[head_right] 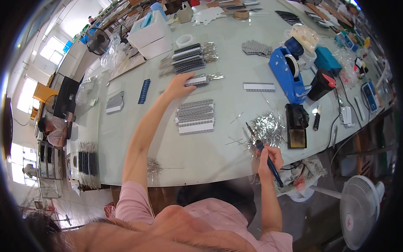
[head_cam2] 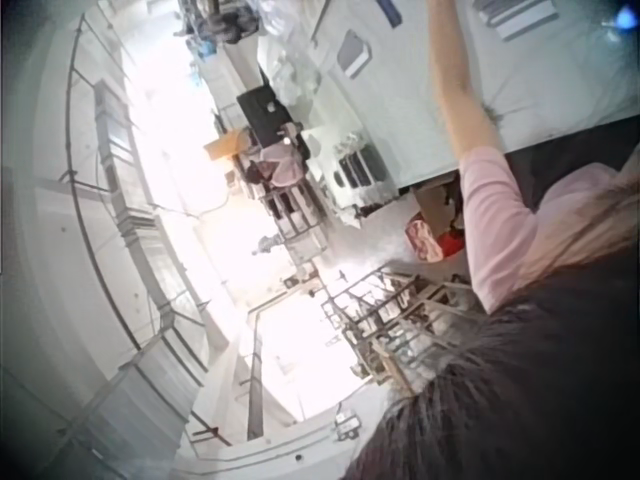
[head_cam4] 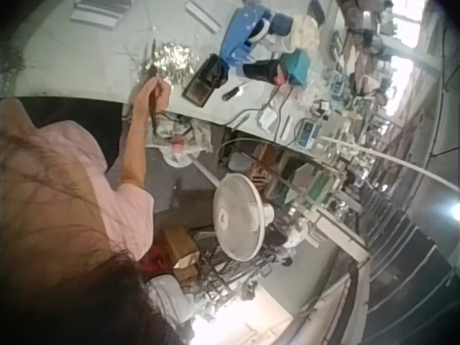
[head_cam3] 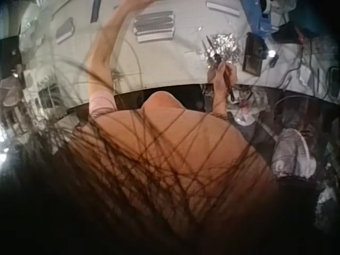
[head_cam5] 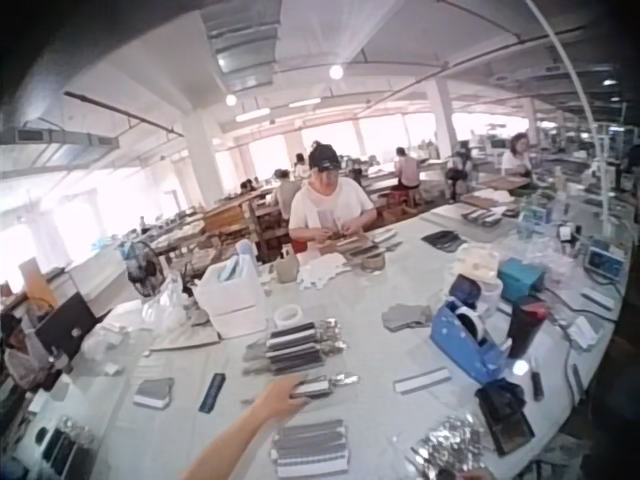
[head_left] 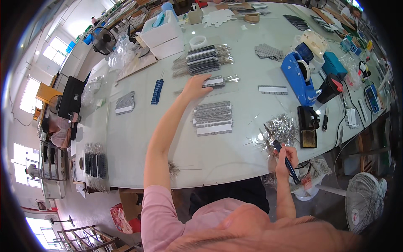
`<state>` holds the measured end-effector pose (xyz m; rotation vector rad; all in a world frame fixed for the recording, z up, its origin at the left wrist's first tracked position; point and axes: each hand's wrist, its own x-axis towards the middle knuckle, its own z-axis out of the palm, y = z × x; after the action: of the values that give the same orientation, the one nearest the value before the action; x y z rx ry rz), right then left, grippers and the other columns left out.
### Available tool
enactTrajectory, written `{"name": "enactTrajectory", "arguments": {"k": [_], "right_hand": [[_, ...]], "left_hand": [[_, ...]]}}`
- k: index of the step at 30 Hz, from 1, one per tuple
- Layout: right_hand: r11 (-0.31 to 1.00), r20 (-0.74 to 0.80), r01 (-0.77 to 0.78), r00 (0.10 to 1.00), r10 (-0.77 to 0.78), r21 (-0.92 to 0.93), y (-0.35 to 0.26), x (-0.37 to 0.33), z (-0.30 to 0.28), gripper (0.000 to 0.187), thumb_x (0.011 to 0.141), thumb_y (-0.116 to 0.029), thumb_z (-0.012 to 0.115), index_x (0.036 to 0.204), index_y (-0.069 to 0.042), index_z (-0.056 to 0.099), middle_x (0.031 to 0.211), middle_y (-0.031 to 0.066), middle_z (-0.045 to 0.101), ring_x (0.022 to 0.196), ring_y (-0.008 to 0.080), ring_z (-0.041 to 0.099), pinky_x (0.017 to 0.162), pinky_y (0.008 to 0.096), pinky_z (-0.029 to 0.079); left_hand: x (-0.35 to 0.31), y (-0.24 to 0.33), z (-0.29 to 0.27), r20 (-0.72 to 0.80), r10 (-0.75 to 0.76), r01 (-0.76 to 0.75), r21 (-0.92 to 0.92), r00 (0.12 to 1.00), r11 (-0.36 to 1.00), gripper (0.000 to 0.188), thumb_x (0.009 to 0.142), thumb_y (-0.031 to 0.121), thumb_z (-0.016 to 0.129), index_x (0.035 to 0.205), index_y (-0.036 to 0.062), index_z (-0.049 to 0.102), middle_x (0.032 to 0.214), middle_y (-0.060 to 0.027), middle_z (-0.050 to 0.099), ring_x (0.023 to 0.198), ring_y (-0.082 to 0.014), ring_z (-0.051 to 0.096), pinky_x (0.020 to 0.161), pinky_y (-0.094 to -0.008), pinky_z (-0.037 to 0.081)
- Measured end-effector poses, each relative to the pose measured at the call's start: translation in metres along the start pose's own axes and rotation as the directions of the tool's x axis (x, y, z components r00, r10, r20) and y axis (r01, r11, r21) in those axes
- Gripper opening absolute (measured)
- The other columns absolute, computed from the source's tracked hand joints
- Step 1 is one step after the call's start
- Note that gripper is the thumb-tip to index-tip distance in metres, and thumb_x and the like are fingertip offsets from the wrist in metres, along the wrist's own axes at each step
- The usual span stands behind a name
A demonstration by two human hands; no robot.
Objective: The recorder uses a soldering iron to attach small metal pins or wires to white component strips at a workbench.
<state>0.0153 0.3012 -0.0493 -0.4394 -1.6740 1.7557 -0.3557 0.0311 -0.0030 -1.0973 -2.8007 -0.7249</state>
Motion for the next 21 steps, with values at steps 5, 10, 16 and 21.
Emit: {"name": "enactTrajectory", "arguments": {"k": [5,10,16,21], "right_hand": [[0.989,0.041,0.132,0.991,-0.13,-0.064,0.015,0.001,-0.009,0.007,0.096,-0.006,0.059,0.1,-0.001,0.056,0.088,0.0102,0.067,0.073,0.0154,0.068,0.086,0.0302,0.053],[0.999,0.009,0.037,0.999,-0.036,-0.026,0.009,0.001,-0.004,0.006,0.096,-0.006,0.059,0.096,-0.001,0.055,0.079,0.0064,0.066,0.072,0.0142,0.069,0.106,0.0376,0.044],[0.997,0.022,0.067,0.998,-0.067,-0.023,0.008,0.002,-0.003,0.006,0.096,-0.006,0.06,0.095,-0.001,0.055,0.08,0.0061,0.066,0.073,0.0143,0.069,0.106,0.0377,0.044],[0.991,0.037,0.114,0.993,-0.112,-0.064,0.014,0.0,-0.003,0.005,0.097,-0.005,0.057,0.098,-0.001,0.056,0.084,0.0097,0.068,0.072,0.0141,0.068,0.093,0.032,0.052]], "left_hand": [[0.004,0.008,0.002,0.022,-0.077,0.076,0.039,0.997,0.996,0.065,0.075,0.039,0.076,0.131,0.0099,0.06,0.124,-0.0129,0.065,0.118,-0.0313,0.058,0.102,-0.0436,0.044],[0.002,0.005,-0.001,0.042,-0.068,0.066,0.057,0.997,0.996,0.067,0.075,0.039,0.076,0.133,0.0111,0.059,0.123,-0.0111,0.066,0.117,-0.0303,0.058,0.101,-0.0445,0.042],[0.0,0.0,-0.001,0.041,-0.071,0.069,0.052,0.997,0.996,0.069,0.075,0.039,0.075,0.137,0.0135,0.056,0.124,-0.0108,0.064,0.119,-0.0301,0.056,0.103,-0.0458,0.04],[-0.005,0.007,-0.005,0.029,-0.021,0.017,0.125,0.999,0.992,0.068,0.077,0.036,0.075,0.137,0.0118,0.055,0.125,-0.0127,0.063,0.117,-0.031,0.057,0.1,-0.0429,0.044]]}}
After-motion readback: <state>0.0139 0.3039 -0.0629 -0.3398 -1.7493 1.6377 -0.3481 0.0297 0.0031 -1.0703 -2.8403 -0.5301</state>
